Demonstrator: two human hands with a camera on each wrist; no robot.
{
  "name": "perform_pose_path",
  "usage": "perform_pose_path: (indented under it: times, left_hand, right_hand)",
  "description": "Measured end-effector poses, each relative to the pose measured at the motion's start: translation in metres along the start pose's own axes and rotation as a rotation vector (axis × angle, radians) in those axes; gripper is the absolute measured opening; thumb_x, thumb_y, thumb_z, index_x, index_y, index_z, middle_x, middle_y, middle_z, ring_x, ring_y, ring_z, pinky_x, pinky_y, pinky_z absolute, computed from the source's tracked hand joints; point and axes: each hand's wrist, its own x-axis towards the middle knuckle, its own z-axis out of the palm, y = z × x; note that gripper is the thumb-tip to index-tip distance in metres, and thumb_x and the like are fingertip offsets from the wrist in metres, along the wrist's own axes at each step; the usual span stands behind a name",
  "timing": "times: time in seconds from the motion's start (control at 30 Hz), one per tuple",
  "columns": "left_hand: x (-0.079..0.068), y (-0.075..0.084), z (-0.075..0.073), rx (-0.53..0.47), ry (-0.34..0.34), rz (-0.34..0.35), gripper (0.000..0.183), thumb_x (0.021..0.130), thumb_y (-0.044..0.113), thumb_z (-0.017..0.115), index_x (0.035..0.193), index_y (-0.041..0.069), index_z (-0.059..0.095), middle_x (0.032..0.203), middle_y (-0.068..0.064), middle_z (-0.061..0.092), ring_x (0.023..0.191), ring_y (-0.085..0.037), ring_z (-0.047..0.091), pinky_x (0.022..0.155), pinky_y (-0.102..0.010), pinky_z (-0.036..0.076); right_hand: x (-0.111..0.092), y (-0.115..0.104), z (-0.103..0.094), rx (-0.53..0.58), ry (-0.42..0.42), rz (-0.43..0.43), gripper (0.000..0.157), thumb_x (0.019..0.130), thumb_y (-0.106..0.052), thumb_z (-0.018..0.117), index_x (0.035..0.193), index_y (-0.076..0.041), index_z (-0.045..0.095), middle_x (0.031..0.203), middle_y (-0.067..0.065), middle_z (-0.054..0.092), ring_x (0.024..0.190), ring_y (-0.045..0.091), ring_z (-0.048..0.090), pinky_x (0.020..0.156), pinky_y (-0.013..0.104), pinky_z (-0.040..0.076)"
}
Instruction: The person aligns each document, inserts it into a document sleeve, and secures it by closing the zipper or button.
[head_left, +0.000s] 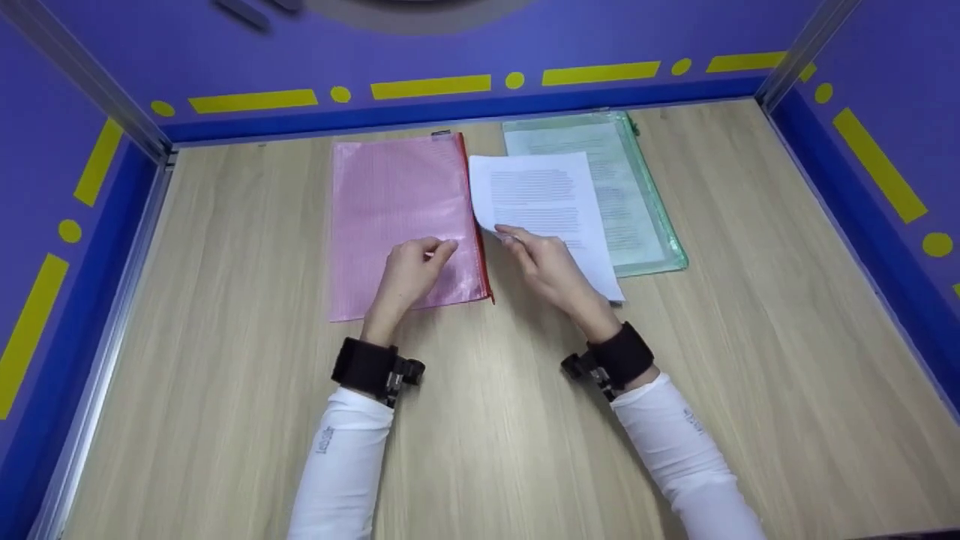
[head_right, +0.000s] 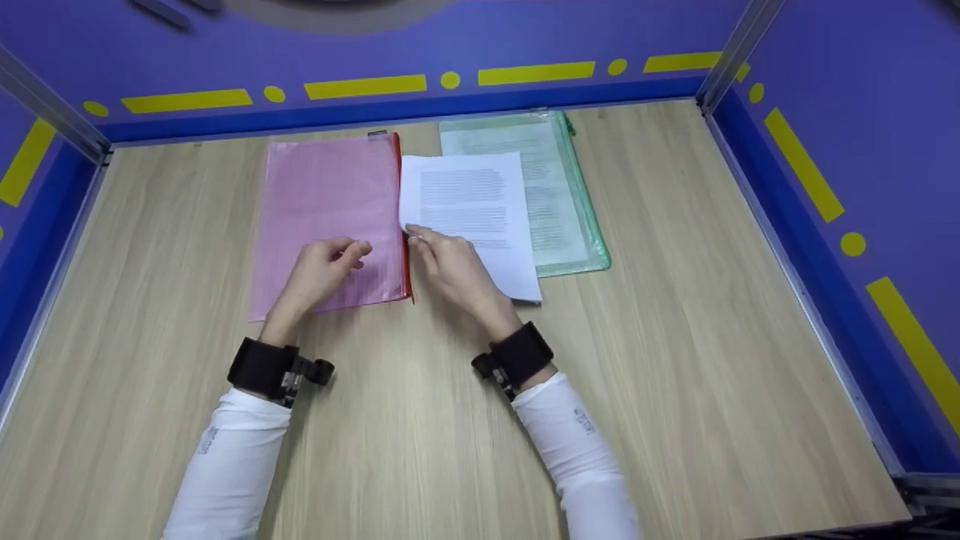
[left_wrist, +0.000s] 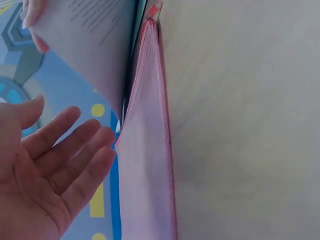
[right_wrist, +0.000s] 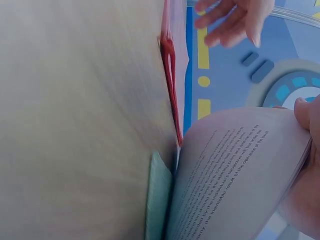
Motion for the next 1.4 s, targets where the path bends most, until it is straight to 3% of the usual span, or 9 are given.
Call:
perform_pose_path:
  times: [0.1,0.2,0.37,0.5,0.7,0.83,1.03,1.17,1.4]
  left_hand:
    - [0.005,0.002,0.008,-0.070,-0.015,-0.072,0.045,0.102,0.043,0.051,0.101,0.006,0.076,0.101,-0.012,0.076,0.083,-0.022,0.067,0.074,-0.029,0.050]
    - [0.011,0.004,0.017,-0.234,-0.066,-0.168,0.045,0.103,0.041,0.050,0.105,0.003,0.075,0.102,-0.015,0.076,0.079,-0.020,0.070,0.070,-0.027,0.055]
    - [0.018,0.007,0.029,-0.489,-0.156,-0.294,0.048,0.104,0.037,0.049,0.112,-0.005,0.070,0.106,-0.024,0.073,0.069,-0.019,0.072,0.068,-0.032,0.061]
    - [0.023,0.009,0.036,-0.567,-0.183,-0.340,0.050,0.104,0.038,0.047,0.115,-0.007,0.067,0.100,-0.024,0.074,0.065,-0.017,0.071,0.065,-0.030,0.061]
    - [0.030,0.007,0.038,-0.624,-0.186,-0.403,0.049,0.104,0.036,0.048,0.115,-0.009,0.064,0.075,-0.008,0.071,0.061,-0.014,0.069,0.066,-0.029,0.061]
    - [0.035,0.006,0.037,-0.641,-0.162,-0.423,0.044,0.104,0.030,0.051,0.121,-0.008,0.063,0.075,-0.004,0.069,0.064,-0.011,0.069,0.068,-0.028,0.061]
    - [0.039,0.009,0.037,-0.625,-0.194,-0.405,0.039,0.100,0.020,0.058,0.130,-0.005,0.057,0.105,-0.019,0.072,0.070,-0.012,0.070,0.070,-0.027,0.061]
    - [0.039,0.011,0.039,-0.637,-0.211,-0.382,0.039,0.097,0.011,0.059,0.132,-0.006,0.055,0.119,-0.025,0.069,0.073,-0.013,0.071,0.072,-0.028,0.061]
    - [0.040,0.010,0.042,-0.673,-0.142,-0.347,0.036,0.097,0.007,0.056,0.130,-0.008,0.056,0.118,-0.028,0.068,0.077,-0.014,0.073,0.075,-0.030,0.061]
  right_hand:
    - [0.000,-0.002,0.009,-0.009,-0.015,-0.016,0.036,0.105,-0.021,0.047,0.134,-0.003,0.061,0.118,0.017,0.072,0.100,0.029,0.071,0.093,0.042,0.055]
    - [-0.002,-0.003,0.014,0.001,-0.033,-0.017,0.036,0.104,-0.021,0.049,0.132,-0.001,0.062,0.121,0.017,0.071,0.110,0.030,0.070,0.100,0.042,0.053]
    - [-0.005,-0.002,0.015,0.002,-0.036,-0.018,0.033,0.104,-0.020,0.050,0.127,-0.003,0.065,0.123,0.015,0.071,0.114,0.030,0.068,0.102,0.041,0.052]
    - [-0.007,-0.003,0.015,-0.033,-0.074,-0.060,0.033,0.104,-0.022,0.048,0.127,-0.006,0.066,0.125,0.011,0.070,0.119,0.027,0.066,0.104,0.040,0.050]
    - [-0.012,-0.007,0.012,-0.012,-0.209,-0.133,0.034,0.104,-0.021,0.049,0.132,-0.007,0.063,0.131,0.010,0.067,0.123,0.025,0.064,0.107,0.039,0.049]
    - [-0.015,-0.007,0.009,-0.025,-0.329,-0.179,0.036,0.104,-0.020,0.050,0.137,-0.008,0.060,0.135,0.009,0.065,0.120,0.023,0.065,0.107,0.039,0.049]
    - [-0.018,-0.003,0.005,-0.047,-0.444,-0.226,0.039,0.104,-0.022,0.050,0.140,-0.011,0.057,0.139,0.006,0.062,0.125,0.021,0.062,0.107,0.039,0.048]
    - [-0.019,-0.001,0.004,-0.050,-0.485,-0.255,0.038,0.104,-0.021,0.050,0.139,-0.009,0.057,0.142,0.007,0.060,0.130,0.022,0.058,0.110,0.038,0.045]
    - [-0.023,-0.003,0.005,-0.146,-0.505,-0.210,0.043,0.103,-0.017,0.049,0.145,-0.006,0.048,0.151,0.012,0.048,0.140,0.027,0.047,0.118,0.040,0.036]
